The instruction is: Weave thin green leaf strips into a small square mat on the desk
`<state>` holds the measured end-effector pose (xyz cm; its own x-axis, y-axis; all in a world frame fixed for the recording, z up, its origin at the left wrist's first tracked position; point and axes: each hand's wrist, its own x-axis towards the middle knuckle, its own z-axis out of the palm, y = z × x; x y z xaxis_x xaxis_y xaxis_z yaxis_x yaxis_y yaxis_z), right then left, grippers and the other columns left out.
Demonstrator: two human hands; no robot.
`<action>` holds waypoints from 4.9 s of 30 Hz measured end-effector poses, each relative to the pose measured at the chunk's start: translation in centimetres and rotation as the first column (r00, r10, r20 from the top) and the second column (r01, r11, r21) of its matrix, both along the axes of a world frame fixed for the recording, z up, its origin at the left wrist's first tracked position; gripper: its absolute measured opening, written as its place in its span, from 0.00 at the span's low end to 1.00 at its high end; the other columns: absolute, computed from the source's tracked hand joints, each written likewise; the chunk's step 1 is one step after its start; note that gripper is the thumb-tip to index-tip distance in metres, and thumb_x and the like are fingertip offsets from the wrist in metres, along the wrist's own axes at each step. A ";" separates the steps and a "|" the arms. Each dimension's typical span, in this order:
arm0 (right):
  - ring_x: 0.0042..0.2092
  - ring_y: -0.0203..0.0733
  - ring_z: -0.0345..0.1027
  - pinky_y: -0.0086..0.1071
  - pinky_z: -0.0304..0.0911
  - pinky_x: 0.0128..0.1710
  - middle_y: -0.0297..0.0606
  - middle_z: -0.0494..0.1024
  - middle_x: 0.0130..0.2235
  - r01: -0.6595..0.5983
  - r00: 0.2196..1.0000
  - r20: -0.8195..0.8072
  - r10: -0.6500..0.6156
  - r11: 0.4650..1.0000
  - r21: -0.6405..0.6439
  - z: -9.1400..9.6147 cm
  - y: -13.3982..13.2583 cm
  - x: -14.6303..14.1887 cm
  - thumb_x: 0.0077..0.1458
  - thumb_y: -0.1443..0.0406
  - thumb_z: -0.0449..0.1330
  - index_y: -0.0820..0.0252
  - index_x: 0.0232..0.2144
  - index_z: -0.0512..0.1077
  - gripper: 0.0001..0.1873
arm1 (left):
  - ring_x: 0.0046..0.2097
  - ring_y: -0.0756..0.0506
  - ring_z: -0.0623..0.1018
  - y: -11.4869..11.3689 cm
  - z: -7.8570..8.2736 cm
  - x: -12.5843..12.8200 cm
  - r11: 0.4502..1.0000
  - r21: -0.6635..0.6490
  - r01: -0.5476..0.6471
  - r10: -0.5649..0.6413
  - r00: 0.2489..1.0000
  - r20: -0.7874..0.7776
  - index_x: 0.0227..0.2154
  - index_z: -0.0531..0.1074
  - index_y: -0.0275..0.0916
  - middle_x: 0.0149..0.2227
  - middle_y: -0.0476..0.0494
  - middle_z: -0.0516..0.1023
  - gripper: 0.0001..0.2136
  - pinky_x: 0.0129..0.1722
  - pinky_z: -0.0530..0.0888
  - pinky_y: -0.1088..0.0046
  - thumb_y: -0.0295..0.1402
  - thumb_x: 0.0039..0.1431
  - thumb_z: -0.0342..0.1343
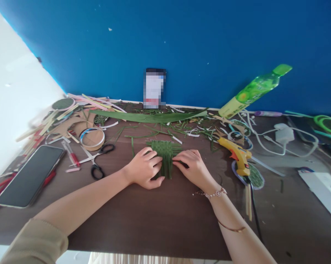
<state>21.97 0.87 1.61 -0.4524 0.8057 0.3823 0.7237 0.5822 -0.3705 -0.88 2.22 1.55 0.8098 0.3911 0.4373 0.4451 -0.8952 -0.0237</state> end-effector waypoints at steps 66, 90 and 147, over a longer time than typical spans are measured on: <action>0.37 0.42 0.68 0.38 0.66 0.39 0.40 0.73 0.34 -0.032 0.999 -0.039 0.028 0.993 -0.115 0.2 0.2 1.1 0.58 0.67 0.54 0.57 0.32 0.72 0.06 | 0.37 0.44 0.72 0.1 -0.1 0.0 0.996 -0.027 -0.083 0.086 0.990 0.110 0.27 0.77 0.38 0.31 0.45 0.78 0.15 0.45 0.65 0.63 0.41 0.57 0.49; 0.37 0.39 0.68 0.35 0.65 0.39 0.39 0.74 0.36 -0.044 0.993 0.105 0.048 0.998 -0.041 0.3 0.0 1.3 0.62 0.66 0.51 0.59 0.35 0.71 0.09 | 0.33 0.46 0.68 0.0 0.2 0.0 0.998 0.014 -0.069 0.067 0.994 0.092 0.25 0.76 0.37 0.28 0.45 0.70 0.16 0.37 0.64 0.65 0.41 0.59 0.49; 0.38 0.40 0.69 0.36 0.66 0.40 0.39 0.75 0.36 -0.037 0.996 0.079 0.037 0.999 -0.003 -0.1 0.0 0.7 0.61 0.67 0.51 0.59 0.34 0.71 0.08 | 0.29 0.50 0.67 1.0 0.8 -1.0 0.981 -0.002 0.196 -0.193 0.970 0.151 0.22 0.66 0.39 0.24 0.49 0.68 0.07 0.39 0.66 0.71 0.30 0.55 0.51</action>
